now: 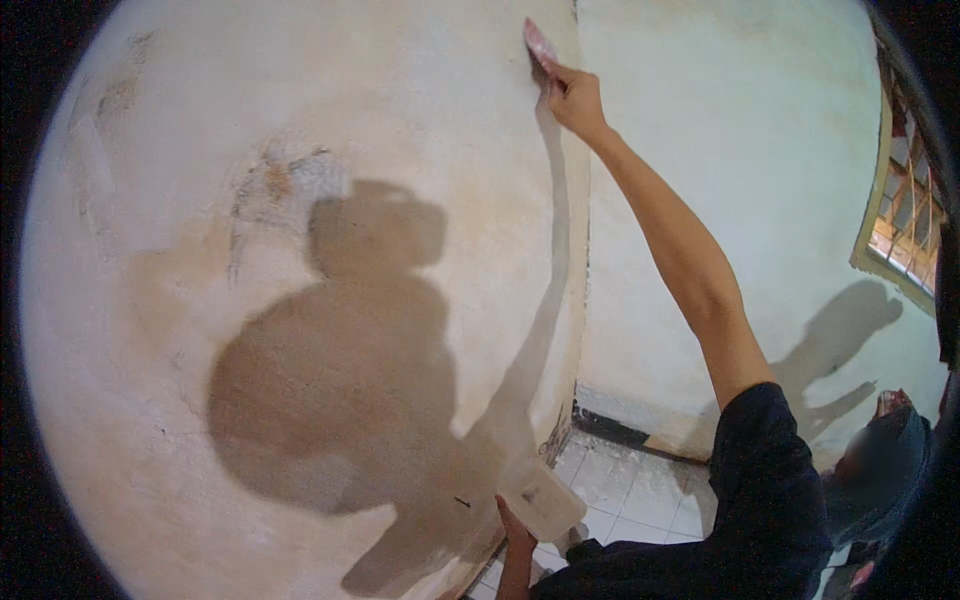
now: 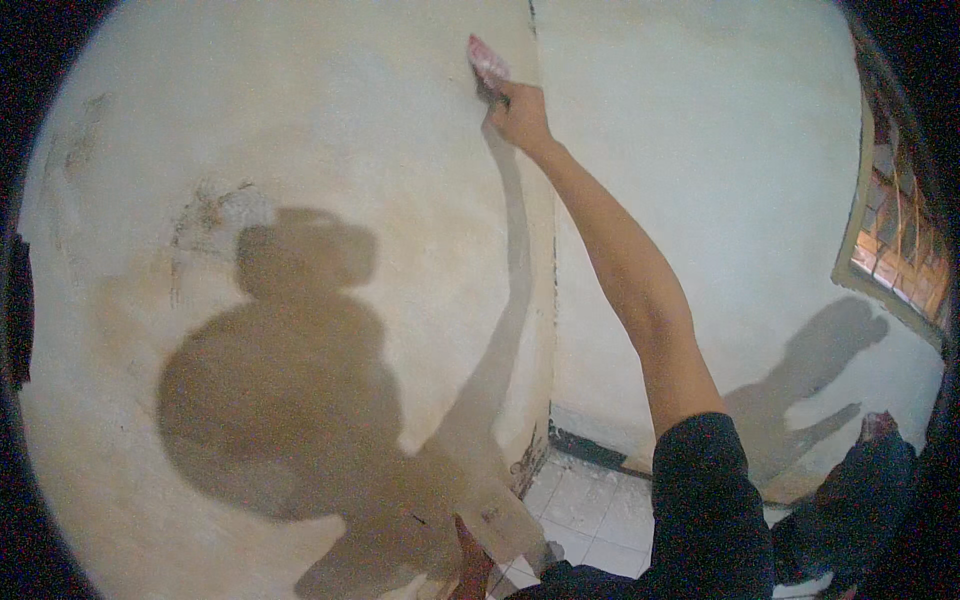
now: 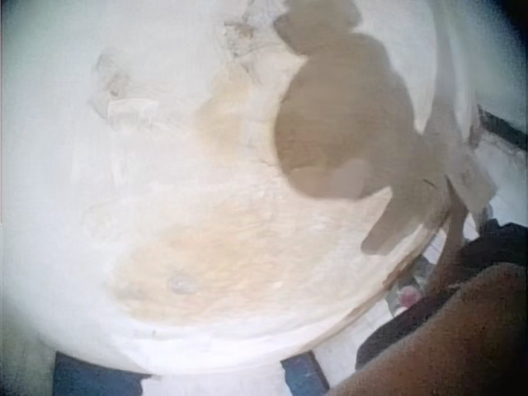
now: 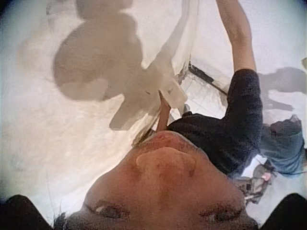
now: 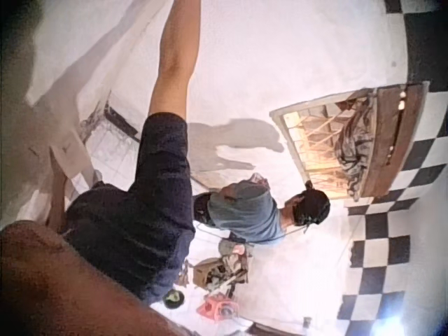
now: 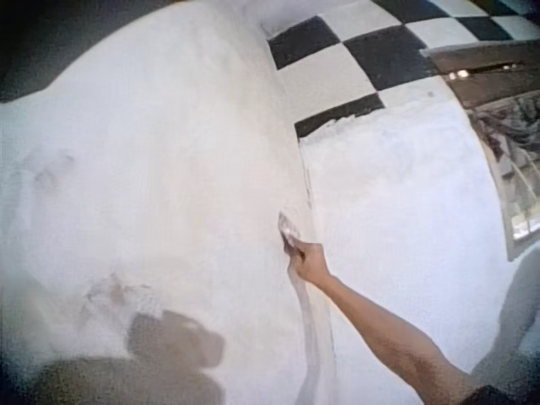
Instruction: The person applies putty to a wall using a spatula, dipping it into a container and smoothing the material over damaged areas of the wall surface.
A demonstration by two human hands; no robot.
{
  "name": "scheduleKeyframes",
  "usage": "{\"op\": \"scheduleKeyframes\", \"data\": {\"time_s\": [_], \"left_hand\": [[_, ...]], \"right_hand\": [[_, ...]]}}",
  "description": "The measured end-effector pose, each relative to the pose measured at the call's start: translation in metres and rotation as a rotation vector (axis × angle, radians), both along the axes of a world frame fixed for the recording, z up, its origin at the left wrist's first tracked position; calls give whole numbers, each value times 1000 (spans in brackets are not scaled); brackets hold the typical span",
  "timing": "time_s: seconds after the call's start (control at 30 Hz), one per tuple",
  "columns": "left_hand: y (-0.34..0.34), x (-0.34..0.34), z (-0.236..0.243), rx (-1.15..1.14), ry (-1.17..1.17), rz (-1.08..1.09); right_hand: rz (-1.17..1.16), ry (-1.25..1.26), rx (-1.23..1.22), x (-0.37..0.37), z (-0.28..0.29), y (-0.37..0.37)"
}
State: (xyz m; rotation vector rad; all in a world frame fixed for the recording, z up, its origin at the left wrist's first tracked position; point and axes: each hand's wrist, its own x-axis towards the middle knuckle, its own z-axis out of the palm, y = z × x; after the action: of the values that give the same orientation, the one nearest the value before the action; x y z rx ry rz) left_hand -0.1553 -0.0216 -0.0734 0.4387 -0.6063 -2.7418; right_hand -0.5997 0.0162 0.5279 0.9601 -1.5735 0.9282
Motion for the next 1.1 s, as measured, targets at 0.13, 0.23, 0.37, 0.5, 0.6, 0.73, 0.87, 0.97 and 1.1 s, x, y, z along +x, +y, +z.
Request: {"op": "scheduleKeyframes", "data": {"time_s": [0.13,0.23,0.37,0.5,0.6,0.73,0.87,0.97,1.1], "left_hand": [[15,-11,33,-24,6,-66],[20,-4,49,-61,-78,-50],[27,20,67,-196,-49,38],[46,51,88,-269,-34,177],[50,65,93,2,-4,199],[59,116,91,14,-23,312],[79,137,92,52,11,377],[81,131,95,-60,0,421],[73,124,87,22,40,406]], "right_hand": [[186,-60,30,36,-54,60],[243,-171,-87,99,-107,105],[461,-621,-55,227,-192,140],[541,-1006,-24,334,-277,167],[438,-1195,131,402,-317,163],[491,-988,389,476,-360,145],[296,-919,645,503,-358,126],[289,-718,661,495,-364,110],[427,-521,695,497,-371,89]]}}
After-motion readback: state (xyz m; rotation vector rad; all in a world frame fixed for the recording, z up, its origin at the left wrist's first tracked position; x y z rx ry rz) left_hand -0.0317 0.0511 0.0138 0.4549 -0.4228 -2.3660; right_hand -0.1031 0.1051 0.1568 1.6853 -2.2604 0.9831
